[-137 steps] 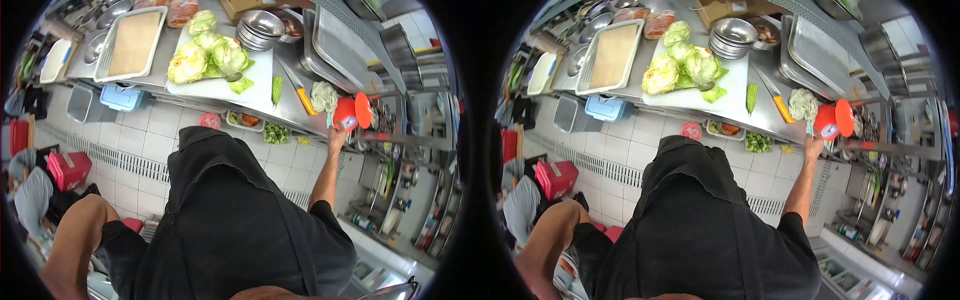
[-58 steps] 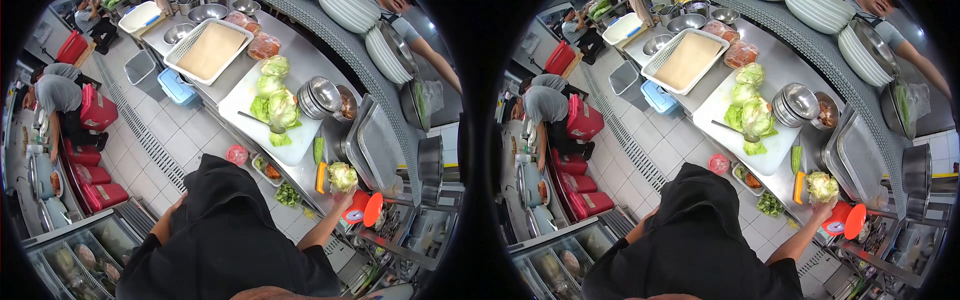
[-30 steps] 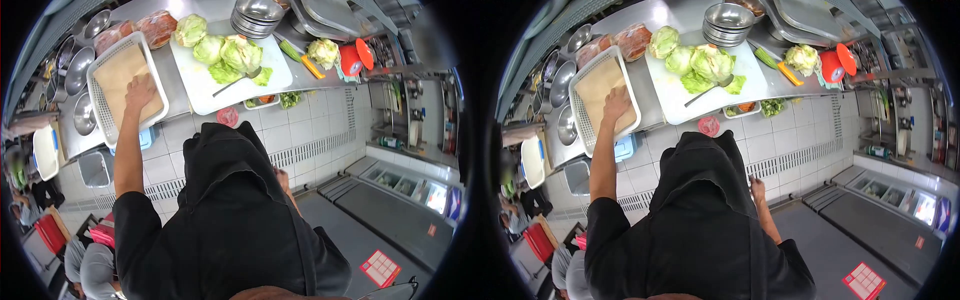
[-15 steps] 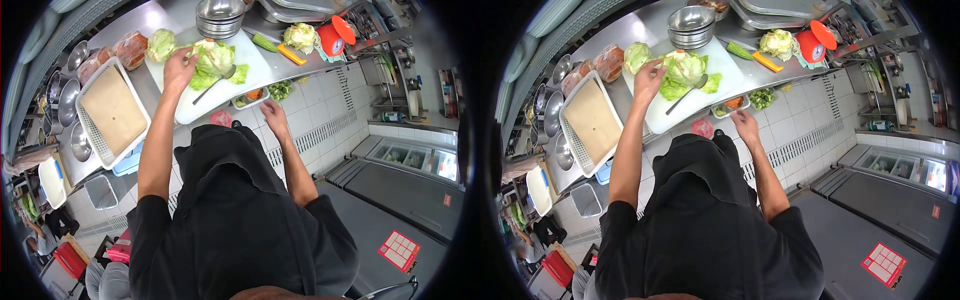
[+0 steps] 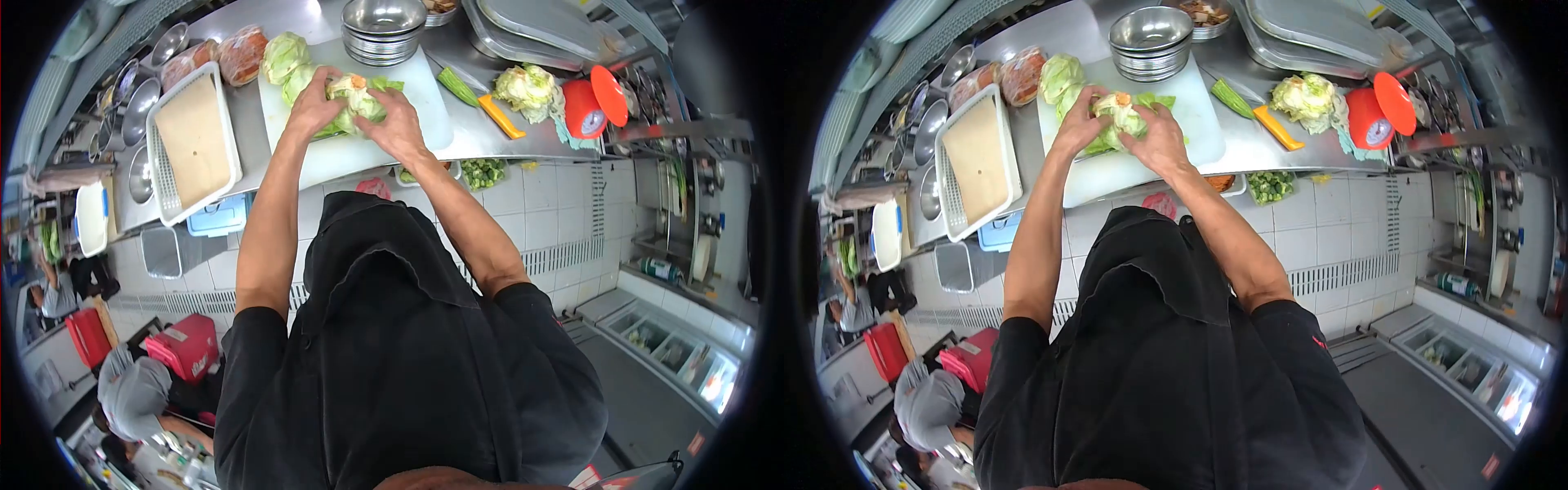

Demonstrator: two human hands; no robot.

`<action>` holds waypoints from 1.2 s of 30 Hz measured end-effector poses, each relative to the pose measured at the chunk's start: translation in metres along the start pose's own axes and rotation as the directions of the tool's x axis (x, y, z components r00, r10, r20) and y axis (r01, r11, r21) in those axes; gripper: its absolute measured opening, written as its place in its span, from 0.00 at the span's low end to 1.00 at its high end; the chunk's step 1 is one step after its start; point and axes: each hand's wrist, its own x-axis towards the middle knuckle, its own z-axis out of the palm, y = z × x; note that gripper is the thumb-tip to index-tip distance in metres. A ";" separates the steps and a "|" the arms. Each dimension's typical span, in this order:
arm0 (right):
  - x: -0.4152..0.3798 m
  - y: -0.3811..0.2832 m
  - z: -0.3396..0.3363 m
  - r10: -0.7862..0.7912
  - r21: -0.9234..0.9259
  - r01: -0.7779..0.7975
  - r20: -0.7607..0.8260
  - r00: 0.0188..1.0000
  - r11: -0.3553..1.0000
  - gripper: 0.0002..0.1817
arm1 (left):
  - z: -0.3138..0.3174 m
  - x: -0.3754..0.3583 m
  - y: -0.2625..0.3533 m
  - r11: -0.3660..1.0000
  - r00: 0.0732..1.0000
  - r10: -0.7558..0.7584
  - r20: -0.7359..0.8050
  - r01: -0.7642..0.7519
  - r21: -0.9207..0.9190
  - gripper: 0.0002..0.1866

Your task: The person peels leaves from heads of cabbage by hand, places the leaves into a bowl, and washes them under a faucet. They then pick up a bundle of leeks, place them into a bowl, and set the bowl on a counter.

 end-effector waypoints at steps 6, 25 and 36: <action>0.004 0.018 -0.003 -0.229 0.041 0.231 -0.036 0.973 0.972 0.26 | -0.011 -0.017 0.031 0.974 0.979 -0.185 0.090 0.170 0.150 0.30; 0.006 0.009 -0.006 -0.242 -0.179 0.215 -0.142 0.960 0.960 0.11 | 0.015 -0.027 0.024 0.985 0.996 0.090 -0.026 -0.085 0.153 0.30; 0.034 0.056 -0.015 0.124 0.522 0.030 -0.257 0.958 0.853 0.09 | 0.012 -0.020 0.004 0.981 0.996 -0.088 0.026 0.091 -0.171 0.28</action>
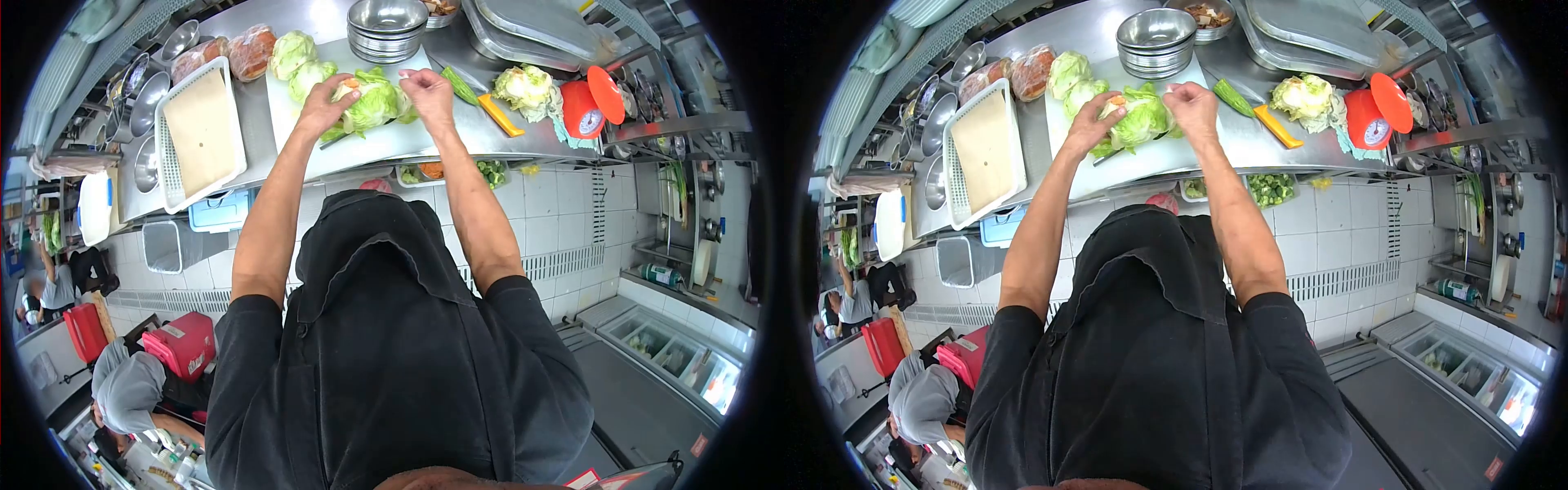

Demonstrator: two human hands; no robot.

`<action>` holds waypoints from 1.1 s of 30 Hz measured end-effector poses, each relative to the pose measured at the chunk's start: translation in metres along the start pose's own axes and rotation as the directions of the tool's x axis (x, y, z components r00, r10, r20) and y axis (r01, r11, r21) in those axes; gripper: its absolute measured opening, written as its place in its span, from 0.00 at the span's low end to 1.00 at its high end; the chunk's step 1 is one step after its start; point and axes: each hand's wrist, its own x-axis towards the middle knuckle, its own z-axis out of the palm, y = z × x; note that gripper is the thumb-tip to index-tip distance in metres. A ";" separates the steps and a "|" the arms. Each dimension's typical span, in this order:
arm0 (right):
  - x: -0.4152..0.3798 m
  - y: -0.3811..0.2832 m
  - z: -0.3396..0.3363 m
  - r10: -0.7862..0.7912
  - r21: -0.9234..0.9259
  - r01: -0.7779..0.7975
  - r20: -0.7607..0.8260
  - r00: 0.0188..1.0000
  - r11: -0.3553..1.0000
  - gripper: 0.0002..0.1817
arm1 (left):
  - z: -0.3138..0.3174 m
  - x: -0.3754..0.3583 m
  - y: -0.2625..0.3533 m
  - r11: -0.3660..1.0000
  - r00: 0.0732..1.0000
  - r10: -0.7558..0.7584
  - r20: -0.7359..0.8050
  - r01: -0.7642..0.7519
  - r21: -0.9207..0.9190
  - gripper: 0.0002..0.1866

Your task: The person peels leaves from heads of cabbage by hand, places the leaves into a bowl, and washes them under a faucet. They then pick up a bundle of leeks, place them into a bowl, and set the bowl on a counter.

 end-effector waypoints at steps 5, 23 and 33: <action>-0.021 0.002 -0.009 0.228 0.039 -0.225 -0.076 0.971 0.974 0.14 | 0.004 -0.006 0.010 0.999 0.996 0.028 -0.085 -0.025 0.043 0.25; 0.010 -0.013 -0.032 0.326 0.094 -0.334 0.090 0.941 0.938 0.19 | -0.029 -0.027 0.002 0.504 0.977 0.029 -0.210 -0.196 -0.841 0.24; 0.016 -0.027 -0.044 -0.006 -0.567 -0.035 -0.071 0.997 0.823 0.43 | -0.021 -0.018 -0.010 0.222 0.952 -0.052 -0.303 -0.284 -0.933 0.30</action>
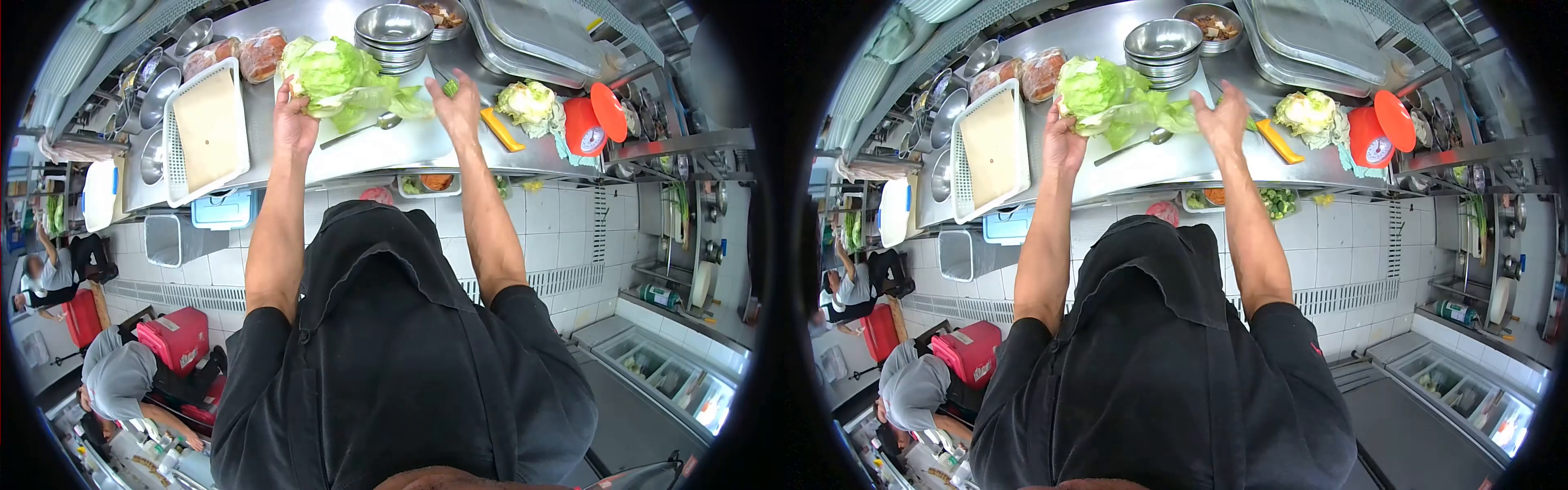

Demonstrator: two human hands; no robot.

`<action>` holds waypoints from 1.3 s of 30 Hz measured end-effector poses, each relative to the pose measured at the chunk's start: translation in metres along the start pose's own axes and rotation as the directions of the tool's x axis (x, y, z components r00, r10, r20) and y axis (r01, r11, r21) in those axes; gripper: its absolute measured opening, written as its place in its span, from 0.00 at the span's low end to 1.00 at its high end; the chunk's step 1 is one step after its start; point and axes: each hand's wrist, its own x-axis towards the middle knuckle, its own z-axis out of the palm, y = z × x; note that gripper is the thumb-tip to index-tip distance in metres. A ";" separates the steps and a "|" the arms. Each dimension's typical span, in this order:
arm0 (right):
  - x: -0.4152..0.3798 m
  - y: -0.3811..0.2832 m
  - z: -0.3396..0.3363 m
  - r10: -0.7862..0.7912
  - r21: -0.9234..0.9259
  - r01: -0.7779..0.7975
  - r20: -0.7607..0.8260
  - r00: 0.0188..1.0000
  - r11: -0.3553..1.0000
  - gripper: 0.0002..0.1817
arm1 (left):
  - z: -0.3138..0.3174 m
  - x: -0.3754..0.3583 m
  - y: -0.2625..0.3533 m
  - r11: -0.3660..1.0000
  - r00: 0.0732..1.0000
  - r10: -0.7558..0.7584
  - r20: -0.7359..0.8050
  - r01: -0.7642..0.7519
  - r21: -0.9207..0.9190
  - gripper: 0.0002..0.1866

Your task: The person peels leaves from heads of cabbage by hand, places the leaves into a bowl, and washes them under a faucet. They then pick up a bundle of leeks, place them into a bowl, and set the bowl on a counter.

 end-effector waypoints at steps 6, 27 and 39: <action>-0.040 -0.084 0.014 -0.100 0.756 -0.431 0.541 0.835 0.492 0.50 | 0.028 -0.012 -0.019 0.985 0.982 -0.150 0.118 0.137 0.106 0.38; 0.007 -0.005 0.008 0.029 0.482 -0.244 0.412 0.911 0.841 0.29 | 0.022 -0.016 0.017 0.974 0.975 -0.224 -0.007 0.223 -0.029 0.46; -0.045 -0.096 0.027 -0.421 0.456 0.257 0.305 0.854 0.852 0.36 | 0.036 -0.019 0.000 0.987 0.976 -0.124 0.181 0.139 -0.074 0.41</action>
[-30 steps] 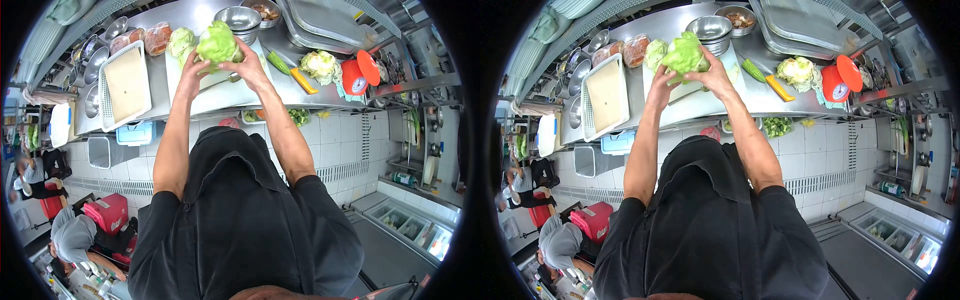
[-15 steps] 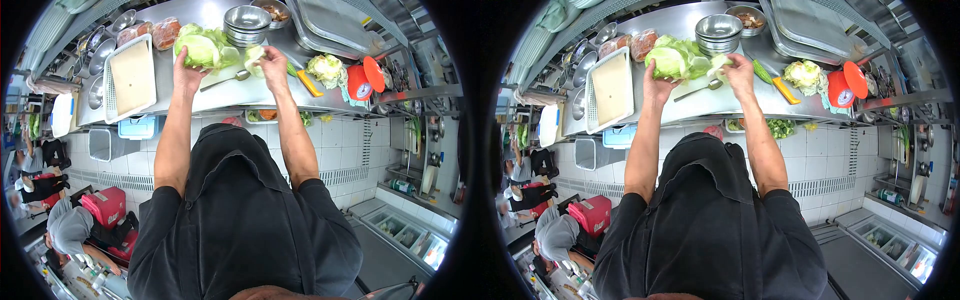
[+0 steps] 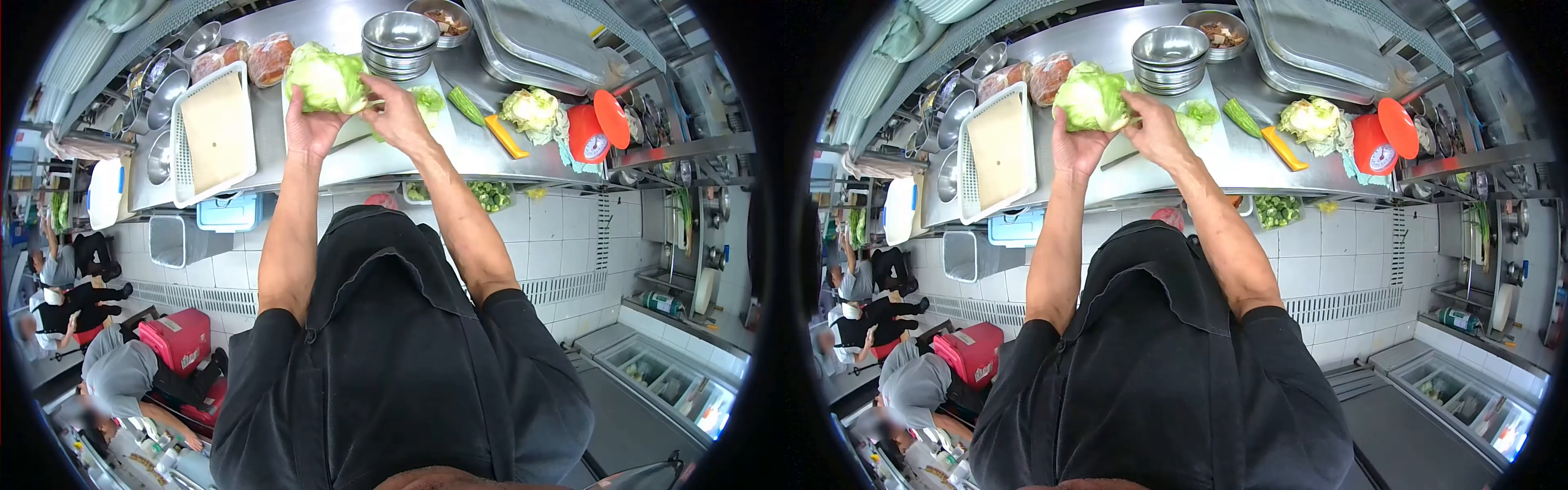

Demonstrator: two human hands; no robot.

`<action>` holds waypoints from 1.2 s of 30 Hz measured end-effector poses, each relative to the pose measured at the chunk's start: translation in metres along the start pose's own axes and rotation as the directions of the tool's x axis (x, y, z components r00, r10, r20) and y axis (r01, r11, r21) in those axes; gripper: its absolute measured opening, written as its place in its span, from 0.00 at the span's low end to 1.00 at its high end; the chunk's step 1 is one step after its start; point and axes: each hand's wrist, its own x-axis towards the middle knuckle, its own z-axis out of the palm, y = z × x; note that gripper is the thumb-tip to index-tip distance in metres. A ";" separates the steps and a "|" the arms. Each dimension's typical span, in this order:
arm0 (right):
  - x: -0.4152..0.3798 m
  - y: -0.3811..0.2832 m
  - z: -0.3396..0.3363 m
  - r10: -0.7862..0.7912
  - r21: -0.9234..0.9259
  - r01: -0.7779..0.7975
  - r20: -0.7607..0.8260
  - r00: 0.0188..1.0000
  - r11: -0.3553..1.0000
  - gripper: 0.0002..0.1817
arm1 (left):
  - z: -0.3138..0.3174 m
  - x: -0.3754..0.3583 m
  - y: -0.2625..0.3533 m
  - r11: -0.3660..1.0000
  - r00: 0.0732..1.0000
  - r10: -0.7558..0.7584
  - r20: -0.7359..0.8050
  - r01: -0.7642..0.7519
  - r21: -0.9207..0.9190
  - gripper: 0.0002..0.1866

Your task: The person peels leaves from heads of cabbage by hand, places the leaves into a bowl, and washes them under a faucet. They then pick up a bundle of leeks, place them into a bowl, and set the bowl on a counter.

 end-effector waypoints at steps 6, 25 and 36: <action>-0.006 -0.006 0.012 -0.102 -0.083 0.094 -0.098 0.990 0.992 0.25 | 0.003 -0.005 0.000 0.984 0.971 -0.090 -0.220 0.054 -0.167 0.40; 0.039 -0.006 -0.019 0.063 -0.021 -0.073 -0.292 0.954 0.997 0.15 | -0.005 -0.009 0.012 0.997 0.982 -0.023 -0.186 0.036 0.071 0.39; 0.018 0.093 -0.070 0.260 -0.411 -0.398 -0.353 0.899 0.820 0.20 | -0.019 -0.015 0.024 0.999 0.991 -0.042 -0.129 0.042 -0.003 0.38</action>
